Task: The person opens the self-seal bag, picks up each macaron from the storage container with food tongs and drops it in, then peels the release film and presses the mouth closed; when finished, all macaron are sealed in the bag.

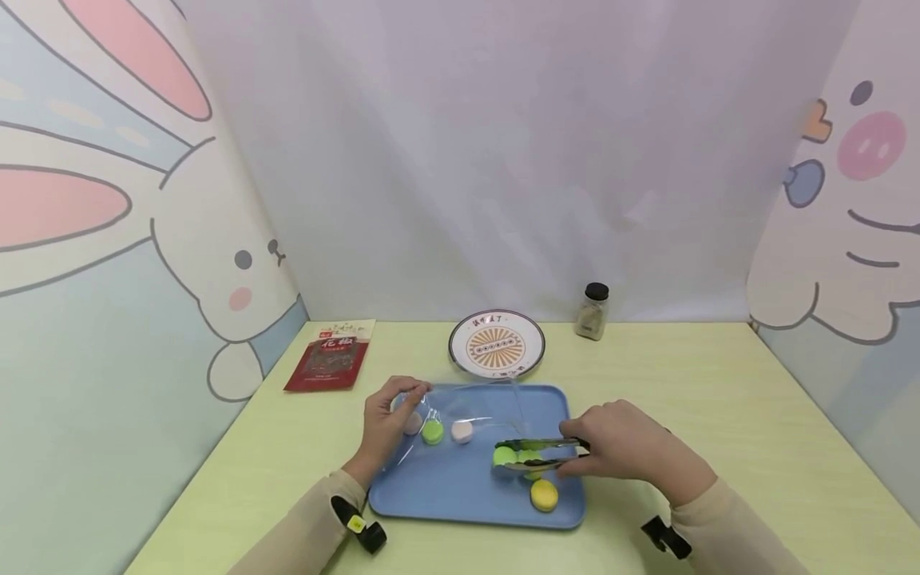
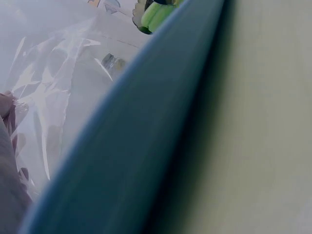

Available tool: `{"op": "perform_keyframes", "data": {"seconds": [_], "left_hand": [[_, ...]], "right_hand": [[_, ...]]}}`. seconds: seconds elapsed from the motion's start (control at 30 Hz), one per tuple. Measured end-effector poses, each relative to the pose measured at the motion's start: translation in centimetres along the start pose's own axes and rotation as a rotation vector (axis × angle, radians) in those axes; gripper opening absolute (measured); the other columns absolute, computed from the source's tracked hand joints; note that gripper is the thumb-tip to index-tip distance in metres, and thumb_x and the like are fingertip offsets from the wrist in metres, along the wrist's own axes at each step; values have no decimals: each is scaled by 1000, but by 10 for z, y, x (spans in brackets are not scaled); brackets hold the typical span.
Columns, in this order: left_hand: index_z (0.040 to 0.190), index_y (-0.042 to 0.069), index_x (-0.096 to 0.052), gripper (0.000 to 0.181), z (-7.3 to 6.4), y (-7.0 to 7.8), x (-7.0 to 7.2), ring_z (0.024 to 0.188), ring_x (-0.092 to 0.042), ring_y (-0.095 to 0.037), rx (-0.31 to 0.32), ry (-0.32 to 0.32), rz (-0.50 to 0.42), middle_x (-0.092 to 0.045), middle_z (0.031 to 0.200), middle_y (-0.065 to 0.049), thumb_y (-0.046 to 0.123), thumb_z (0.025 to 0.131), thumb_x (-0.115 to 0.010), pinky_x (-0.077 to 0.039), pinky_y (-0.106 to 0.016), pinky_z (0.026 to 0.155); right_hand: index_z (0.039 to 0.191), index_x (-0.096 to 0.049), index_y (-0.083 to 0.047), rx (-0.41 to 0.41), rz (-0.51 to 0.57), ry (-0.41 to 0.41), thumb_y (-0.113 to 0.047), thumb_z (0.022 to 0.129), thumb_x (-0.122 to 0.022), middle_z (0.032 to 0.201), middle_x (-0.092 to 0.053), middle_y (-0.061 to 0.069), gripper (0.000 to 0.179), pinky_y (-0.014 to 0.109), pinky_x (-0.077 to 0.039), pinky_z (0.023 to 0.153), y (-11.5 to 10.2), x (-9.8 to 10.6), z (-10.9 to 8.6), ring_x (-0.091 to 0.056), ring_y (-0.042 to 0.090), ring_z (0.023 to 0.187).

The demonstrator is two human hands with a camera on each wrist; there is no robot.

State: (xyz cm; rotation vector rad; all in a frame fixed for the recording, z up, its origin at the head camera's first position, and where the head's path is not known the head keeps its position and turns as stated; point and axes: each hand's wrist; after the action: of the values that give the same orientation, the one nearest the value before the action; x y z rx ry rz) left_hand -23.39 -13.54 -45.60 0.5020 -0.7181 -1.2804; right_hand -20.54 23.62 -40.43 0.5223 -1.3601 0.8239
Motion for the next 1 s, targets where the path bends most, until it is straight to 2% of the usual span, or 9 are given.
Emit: {"op": "perform_keyframes", "data": {"seconds": [0.4,0.8,1.0], "left_hand": [[99,-2,-74,9,2,0,0,93,-66,-25,-11,-7,4,-72,95,-14,-4,91,-70,-51,-25,88],[99,2,-75,8,0,-3,-1,92,-66,-20,5,1,10,-72,95,-9,0,92,-71,-51,-26,87],[99,1,-75,8,0,-1,0,93,-66,-22,8,-7,22,-72,95,-10,1,92,-71,-51,-26,88]], "right_hand": [[76,-49,-29,46,94,76,-55,85,-75,62,-28,-25,38,14,-23,46,-2,7,1,-26,-10,53],[78,-50,-34,38,56,148,-57,84,-74,63,-27,-27,34,14,-25,47,1,18,-5,-26,-11,52],[81,-51,-36,23,26,220,-53,82,-79,63,-30,-29,32,13,-27,47,7,27,-14,-29,-11,52]]}}
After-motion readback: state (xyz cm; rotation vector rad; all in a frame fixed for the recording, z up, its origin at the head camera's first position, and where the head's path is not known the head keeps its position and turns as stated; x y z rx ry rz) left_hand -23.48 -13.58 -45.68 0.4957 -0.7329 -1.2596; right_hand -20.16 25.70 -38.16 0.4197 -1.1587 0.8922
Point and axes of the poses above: each hand's wrist, its own z-axis towards the middle knuckle, its own x-axis out of the back of the hand, y = z × x
